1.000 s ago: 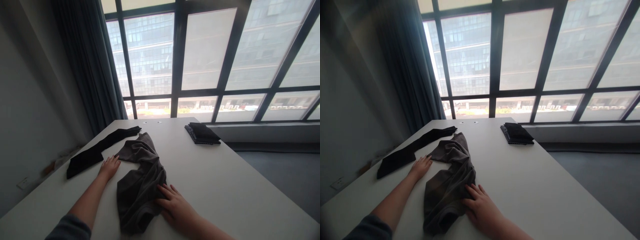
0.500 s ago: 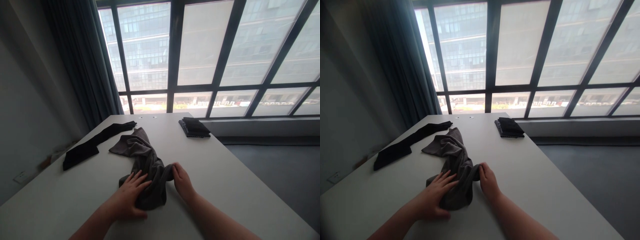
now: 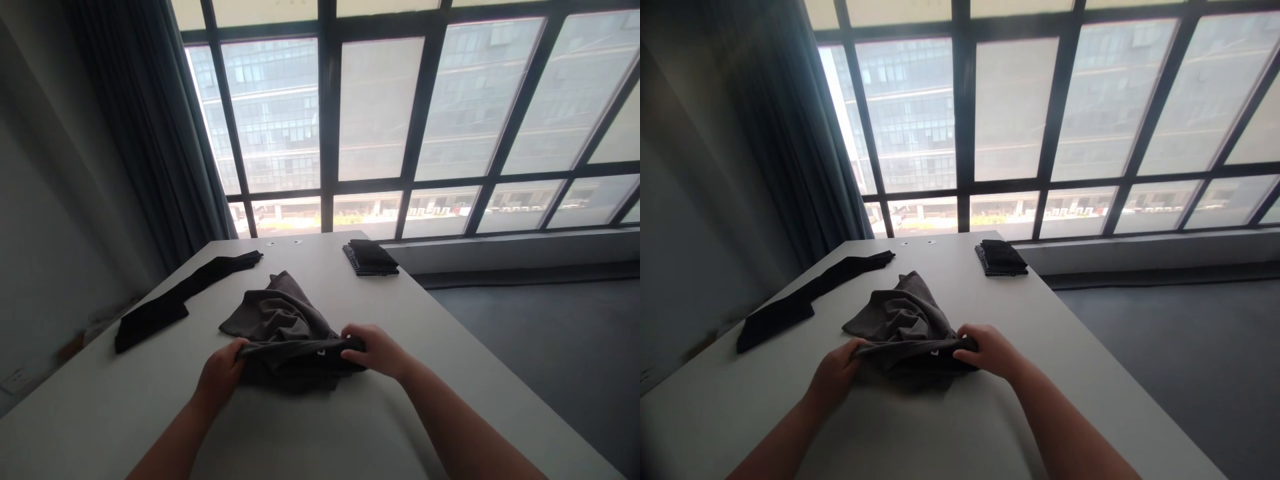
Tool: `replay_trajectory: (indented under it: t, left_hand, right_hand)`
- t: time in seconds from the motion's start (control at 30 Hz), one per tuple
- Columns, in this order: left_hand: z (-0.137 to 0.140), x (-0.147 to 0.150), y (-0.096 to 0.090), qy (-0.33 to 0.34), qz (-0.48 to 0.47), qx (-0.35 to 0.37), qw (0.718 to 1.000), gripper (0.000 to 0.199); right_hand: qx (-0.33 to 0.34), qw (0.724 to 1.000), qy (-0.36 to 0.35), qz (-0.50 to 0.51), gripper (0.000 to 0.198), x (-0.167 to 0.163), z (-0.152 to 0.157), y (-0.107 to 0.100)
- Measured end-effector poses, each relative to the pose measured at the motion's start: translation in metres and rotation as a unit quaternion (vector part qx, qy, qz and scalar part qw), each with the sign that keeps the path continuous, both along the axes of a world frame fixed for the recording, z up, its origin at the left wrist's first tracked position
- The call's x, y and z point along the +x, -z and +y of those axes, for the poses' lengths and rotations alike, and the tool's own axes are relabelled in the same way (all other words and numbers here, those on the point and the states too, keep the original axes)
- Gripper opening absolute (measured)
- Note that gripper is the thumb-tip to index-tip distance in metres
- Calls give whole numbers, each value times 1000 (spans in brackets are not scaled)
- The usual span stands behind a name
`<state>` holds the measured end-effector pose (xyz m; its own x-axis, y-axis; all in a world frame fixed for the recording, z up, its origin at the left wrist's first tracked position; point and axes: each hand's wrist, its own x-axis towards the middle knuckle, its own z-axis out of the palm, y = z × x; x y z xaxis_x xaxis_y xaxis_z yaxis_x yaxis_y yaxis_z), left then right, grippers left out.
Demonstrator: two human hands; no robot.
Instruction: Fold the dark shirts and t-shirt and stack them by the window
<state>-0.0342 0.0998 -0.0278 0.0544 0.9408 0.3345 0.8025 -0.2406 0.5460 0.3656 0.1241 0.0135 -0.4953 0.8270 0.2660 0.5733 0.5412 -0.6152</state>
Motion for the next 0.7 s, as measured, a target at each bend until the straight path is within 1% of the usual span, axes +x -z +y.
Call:
replay_trajectory:
  t: [0.07, 0.13, 0.2, 0.27, 0.3, 0.37, 0.4, 0.47, 0.53, 0.6, 0.63, 0.67, 0.7]
  left_hand:
    - [4, -1, 7, -5, 29, -18, 999, 24]
    - [7, -2, 13, -18, 38, -17, 999, 23]
    - [11, -4, 17, -33, 34, 4, 999, 21]
    - [13, -8, 18, -52, 17, 31, 998, 19]
    - [14, -10, 18, -64, 6, 43, 997, 20]
    - [15, -14, 19, -90, -15, 62, 994, 22]
    - [15, -16, 18, -105, -23, 68, 992, 24]
    - [15, -18, 17, -140, -38, 68, 987, 27]
    - [13, -19, 15, -174, -56, 60, 981, 31]
    - [10, -17, 10, -188, -77, 58, 977, 34]
    - [9, -16, 6, -190, -88, 62, 976, 35]
    - [8, -15, 2, -190, -98, 67, 975, 37]
    - [6, -14, -3, -189, -108, 73, 973, 38]
  right_hand:
    - [-51, 998, -22, -33, 33, 12, 0, 1]
    - [-88, 994, -38, -49, 42, 22, 0, 4]
    - [-112, 991, -47, -48, 50, 29, 0, 8]
    - [-117, 990, -58, -50, 55, 33, 1, 12]
    - [-107, 991, -62, -54, 51, 33, 1, 14]
    - [-68, 995, -49, -60, 33, 31, 4, 17]
    - [-45, 997, -27, -54, 25, 29, 6, 20]
    - [-8, 999, 43, -19, 22, 25, 12, 25]
    - [23, 991, 129, 27, 22, 22, 18, 30]
    - [47, 977, 201, 59, 20, 21, 23, 34]
    - [45, 970, 226, 74, 19, 21, 24, 35]
    - [29, 965, 243, 96, 19, 20, 25, 36]
    - [-1, 959, 252, 130, 20, 19, 25, 36]
